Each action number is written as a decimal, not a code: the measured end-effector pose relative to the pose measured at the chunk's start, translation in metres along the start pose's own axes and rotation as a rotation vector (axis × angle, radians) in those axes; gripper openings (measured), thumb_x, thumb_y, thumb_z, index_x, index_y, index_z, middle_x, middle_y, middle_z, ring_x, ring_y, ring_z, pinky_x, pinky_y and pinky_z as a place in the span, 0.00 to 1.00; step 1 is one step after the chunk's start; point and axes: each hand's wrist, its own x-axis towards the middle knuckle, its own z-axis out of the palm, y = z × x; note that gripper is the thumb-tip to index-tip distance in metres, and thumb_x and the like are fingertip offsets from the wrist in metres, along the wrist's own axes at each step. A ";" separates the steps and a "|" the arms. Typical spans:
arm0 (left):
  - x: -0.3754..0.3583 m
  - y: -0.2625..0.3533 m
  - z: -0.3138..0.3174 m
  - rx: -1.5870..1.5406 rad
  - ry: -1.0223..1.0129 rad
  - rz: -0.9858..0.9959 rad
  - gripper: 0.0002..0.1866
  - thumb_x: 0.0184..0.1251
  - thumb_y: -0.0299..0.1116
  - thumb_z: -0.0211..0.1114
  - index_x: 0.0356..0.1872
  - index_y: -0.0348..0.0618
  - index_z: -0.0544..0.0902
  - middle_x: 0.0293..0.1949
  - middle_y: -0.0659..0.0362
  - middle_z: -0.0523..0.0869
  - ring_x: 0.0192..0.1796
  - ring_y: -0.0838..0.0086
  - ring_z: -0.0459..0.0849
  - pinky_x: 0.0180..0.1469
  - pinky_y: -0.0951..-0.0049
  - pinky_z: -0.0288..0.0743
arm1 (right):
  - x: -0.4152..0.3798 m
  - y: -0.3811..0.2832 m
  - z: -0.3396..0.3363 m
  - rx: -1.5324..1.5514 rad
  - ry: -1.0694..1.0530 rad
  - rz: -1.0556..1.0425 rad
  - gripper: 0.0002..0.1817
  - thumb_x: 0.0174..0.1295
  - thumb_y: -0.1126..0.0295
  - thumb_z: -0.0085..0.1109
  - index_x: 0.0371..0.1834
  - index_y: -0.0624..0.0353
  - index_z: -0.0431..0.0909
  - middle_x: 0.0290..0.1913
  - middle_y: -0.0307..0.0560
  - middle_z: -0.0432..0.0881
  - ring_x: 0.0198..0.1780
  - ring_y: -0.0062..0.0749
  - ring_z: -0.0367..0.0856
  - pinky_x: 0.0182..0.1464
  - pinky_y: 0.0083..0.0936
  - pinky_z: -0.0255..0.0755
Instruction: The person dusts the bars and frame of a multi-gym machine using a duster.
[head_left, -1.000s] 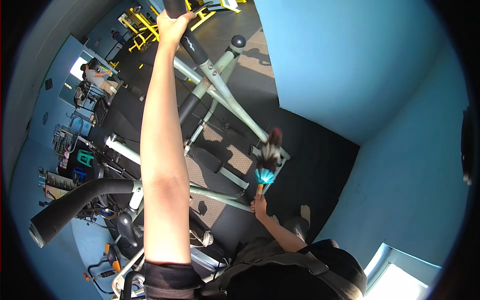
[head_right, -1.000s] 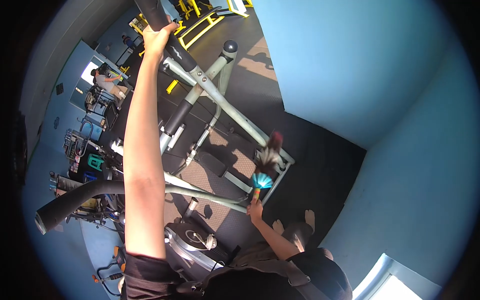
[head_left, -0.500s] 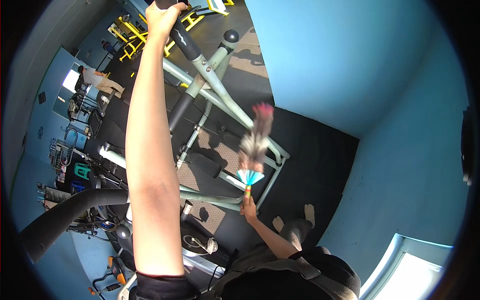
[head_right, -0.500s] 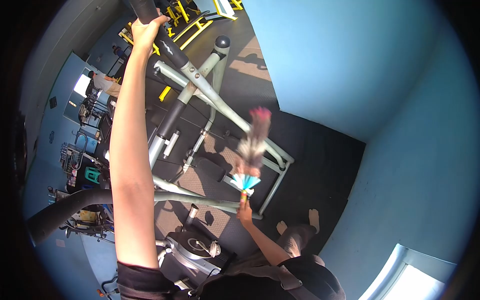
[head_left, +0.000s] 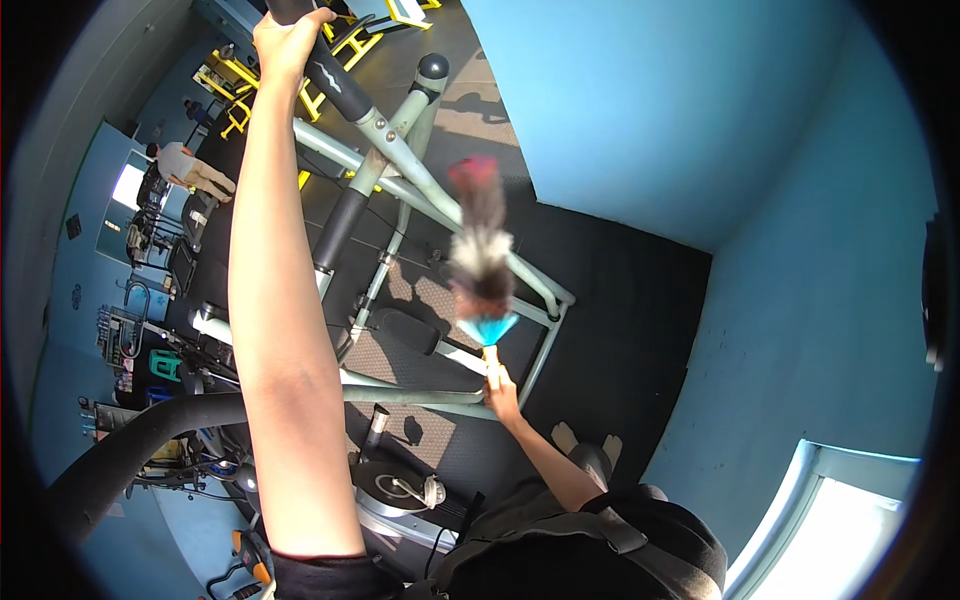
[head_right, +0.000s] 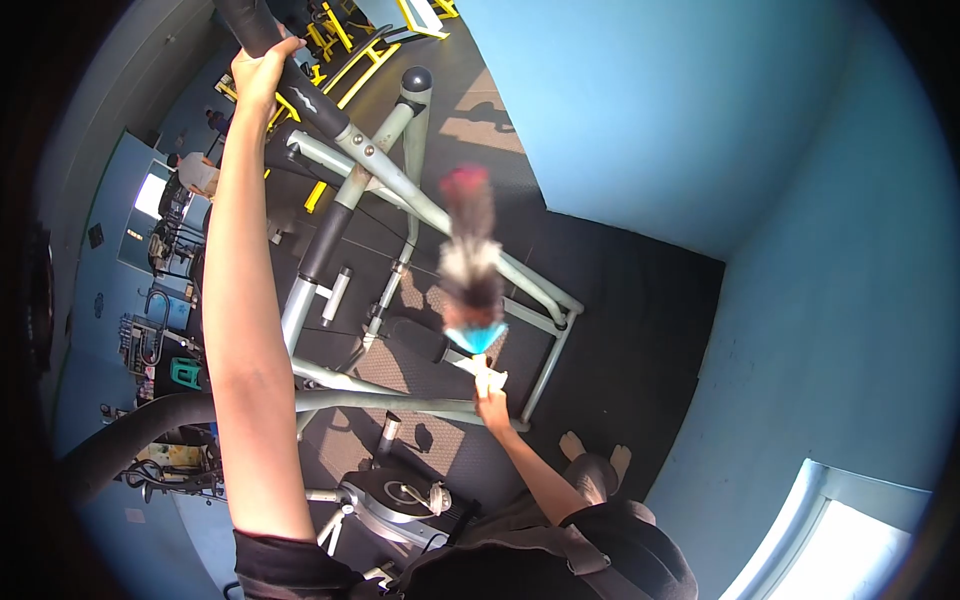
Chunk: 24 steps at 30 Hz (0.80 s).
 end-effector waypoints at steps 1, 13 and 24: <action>-0.002 0.001 0.001 -0.013 -0.003 -0.007 0.09 0.41 0.21 0.67 0.27 0.40 0.78 0.24 0.65 0.77 0.28 0.80 0.75 0.32 0.78 0.70 | -0.004 0.003 0.006 -0.005 -0.039 -0.009 0.19 0.65 0.50 0.41 0.30 0.55 0.63 0.17 0.37 0.65 0.15 0.17 0.62 0.16 0.17 0.57; -0.004 0.004 0.003 0.026 0.002 0.018 0.12 0.42 0.22 0.66 0.32 0.36 0.77 0.27 0.61 0.78 0.29 0.78 0.77 0.35 0.77 0.72 | 0.072 0.120 -0.111 1.004 0.267 0.595 0.09 0.59 0.64 0.45 0.24 0.53 0.62 0.15 0.39 0.61 0.12 0.19 0.57 0.12 0.14 0.51; -0.006 0.006 0.004 0.061 0.020 0.018 0.12 0.42 0.23 0.66 0.32 0.37 0.78 0.26 0.63 0.78 0.29 0.80 0.76 0.35 0.78 0.72 | 0.069 0.102 -0.099 0.263 0.360 0.656 0.17 0.65 0.49 0.37 0.31 0.51 0.60 0.14 0.39 0.61 0.10 0.21 0.58 0.10 0.17 0.53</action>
